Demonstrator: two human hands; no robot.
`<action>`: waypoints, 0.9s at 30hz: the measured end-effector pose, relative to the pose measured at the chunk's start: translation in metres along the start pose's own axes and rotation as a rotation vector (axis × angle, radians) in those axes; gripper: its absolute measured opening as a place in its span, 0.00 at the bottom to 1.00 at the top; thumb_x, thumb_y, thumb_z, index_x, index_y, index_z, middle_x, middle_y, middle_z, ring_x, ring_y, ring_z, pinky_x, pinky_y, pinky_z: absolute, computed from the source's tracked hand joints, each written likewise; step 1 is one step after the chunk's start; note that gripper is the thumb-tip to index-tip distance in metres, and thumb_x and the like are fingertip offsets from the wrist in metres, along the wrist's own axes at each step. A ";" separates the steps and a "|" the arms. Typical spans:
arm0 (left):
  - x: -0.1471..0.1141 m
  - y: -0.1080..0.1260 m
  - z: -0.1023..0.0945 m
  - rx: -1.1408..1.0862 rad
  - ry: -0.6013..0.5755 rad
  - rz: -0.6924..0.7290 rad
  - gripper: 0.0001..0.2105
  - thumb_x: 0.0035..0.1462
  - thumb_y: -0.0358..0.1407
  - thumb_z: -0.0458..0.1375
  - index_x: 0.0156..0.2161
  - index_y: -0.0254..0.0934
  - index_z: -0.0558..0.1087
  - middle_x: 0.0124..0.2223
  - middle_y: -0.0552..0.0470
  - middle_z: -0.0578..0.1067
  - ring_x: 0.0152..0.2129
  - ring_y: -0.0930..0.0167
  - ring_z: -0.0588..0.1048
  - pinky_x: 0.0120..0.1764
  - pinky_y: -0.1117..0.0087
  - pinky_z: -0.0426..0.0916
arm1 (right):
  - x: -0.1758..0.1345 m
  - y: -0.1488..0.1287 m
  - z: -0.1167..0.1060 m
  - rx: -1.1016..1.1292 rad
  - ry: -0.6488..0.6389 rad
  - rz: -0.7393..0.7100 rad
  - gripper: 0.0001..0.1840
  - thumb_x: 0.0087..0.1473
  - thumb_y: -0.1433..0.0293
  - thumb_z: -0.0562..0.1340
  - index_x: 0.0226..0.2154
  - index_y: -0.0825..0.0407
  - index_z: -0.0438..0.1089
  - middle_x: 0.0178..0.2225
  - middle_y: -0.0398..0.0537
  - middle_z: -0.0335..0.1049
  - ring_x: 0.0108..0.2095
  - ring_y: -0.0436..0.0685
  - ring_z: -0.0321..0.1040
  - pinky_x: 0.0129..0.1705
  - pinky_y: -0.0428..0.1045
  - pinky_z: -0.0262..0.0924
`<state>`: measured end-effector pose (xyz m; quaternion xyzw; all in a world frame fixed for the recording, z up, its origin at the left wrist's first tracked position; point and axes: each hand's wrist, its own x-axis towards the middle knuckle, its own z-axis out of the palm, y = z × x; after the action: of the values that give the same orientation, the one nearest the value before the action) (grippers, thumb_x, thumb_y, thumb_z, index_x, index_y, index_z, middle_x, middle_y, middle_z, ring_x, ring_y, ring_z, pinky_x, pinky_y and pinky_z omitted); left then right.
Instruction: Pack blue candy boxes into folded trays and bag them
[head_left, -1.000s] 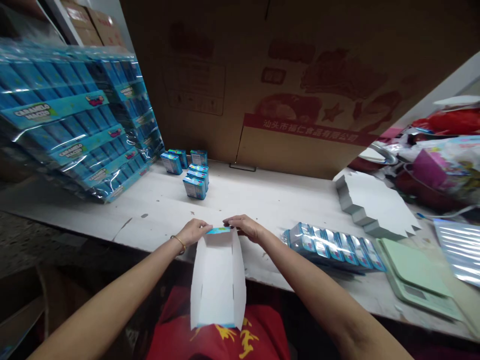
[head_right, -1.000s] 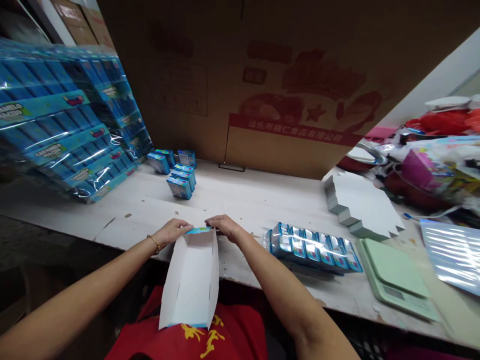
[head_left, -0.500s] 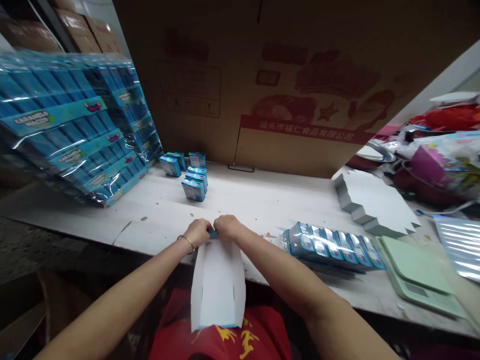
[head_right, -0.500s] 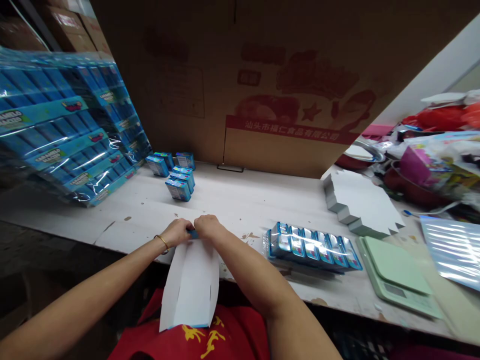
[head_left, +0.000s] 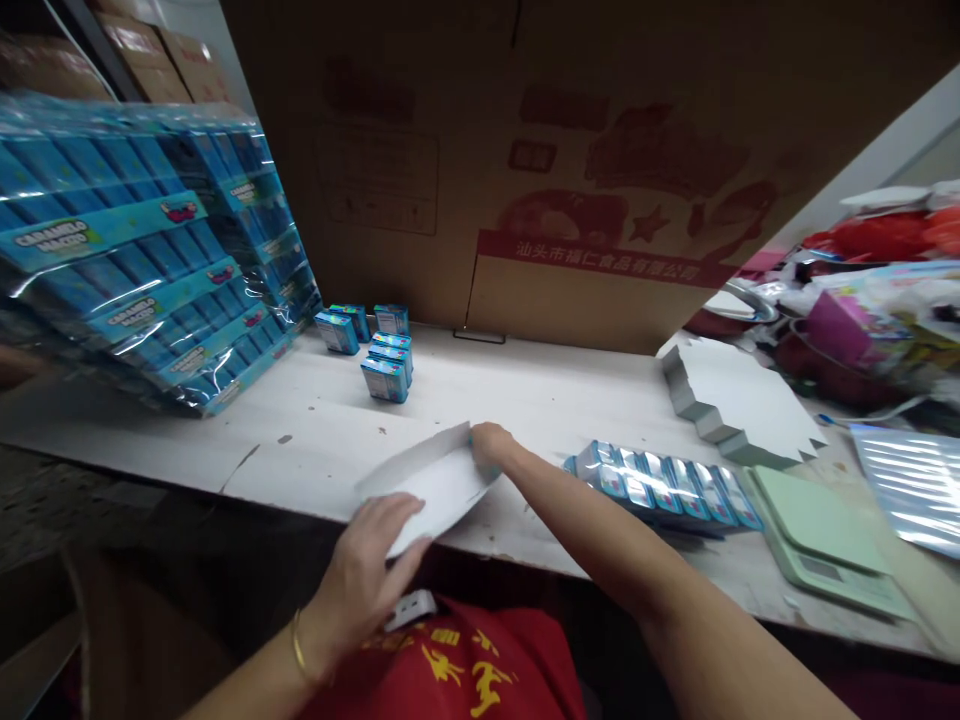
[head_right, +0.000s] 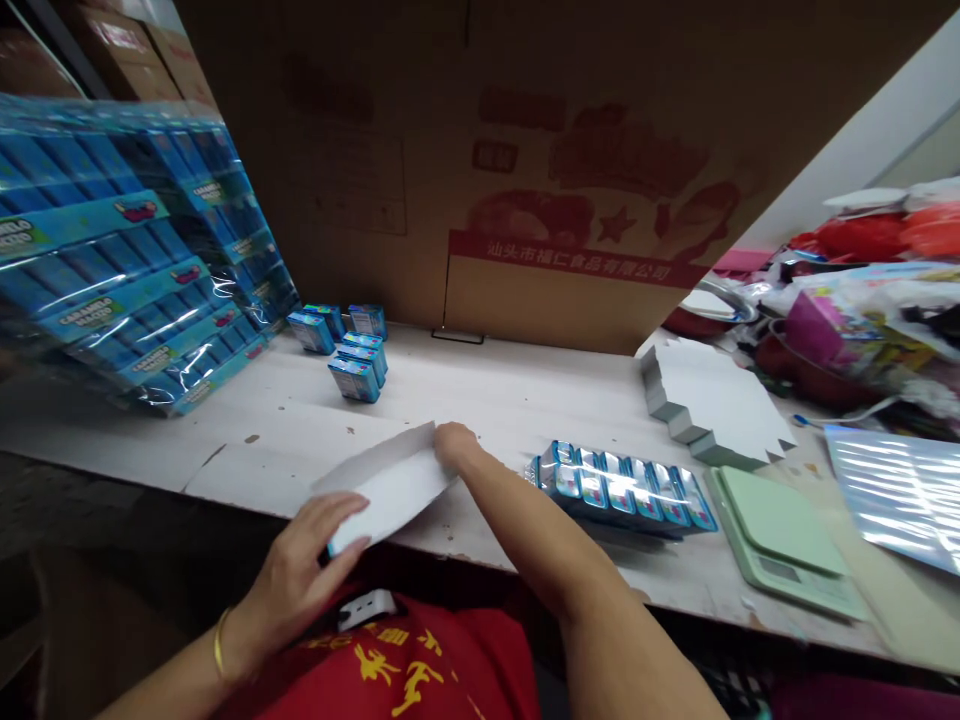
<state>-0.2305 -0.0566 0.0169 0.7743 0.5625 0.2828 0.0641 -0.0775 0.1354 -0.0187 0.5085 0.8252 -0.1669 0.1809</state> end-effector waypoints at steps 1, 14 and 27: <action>-0.009 0.003 0.005 0.049 -0.042 0.057 0.19 0.54 0.36 0.50 0.52 0.37 0.59 0.51 0.44 0.66 0.49 0.66 0.63 0.50 0.63 0.59 | -0.002 0.008 0.003 0.023 -0.002 0.058 0.17 0.39 0.77 0.60 0.37 0.60 0.70 0.36 0.62 0.71 0.37 0.63 0.69 0.33 0.50 0.64; 0.020 -0.067 0.068 0.347 -0.123 0.006 0.22 0.52 0.37 0.54 0.52 0.36 0.60 0.47 0.41 0.65 0.45 0.61 0.62 0.46 0.60 0.60 | -0.083 -0.002 0.022 0.078 0.528 -0.142 0.22 0.52 0.61 0.55 0.49 0.52 0.59 0.50 0.54 0.58 0.48 0.59 0.57 0.46 0.52 0.54; 0.028 -0.066 0.066 0.376 -0.357 -0.020 0.14 0.57 0.41 0.46 0.30 0.33 0.67 0.29 0.47 0.70 0.30 0.67 0.67 0.31 0.68 0.60 | -0.069 -0.012 0.058 -0.079 0.376 -0.279 0.10 0.55 0.64 0.53 0.35 0.52 0.65 0.35 0.47 0.68 0.37 0.54 0.63 0.36 0.47 0.55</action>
<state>-0.2459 0.0067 -0.0549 0.8046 0.5926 0.0318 0.0202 -0.0523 0.0502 -0.0362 0.4043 0.9124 -0.0604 0.0190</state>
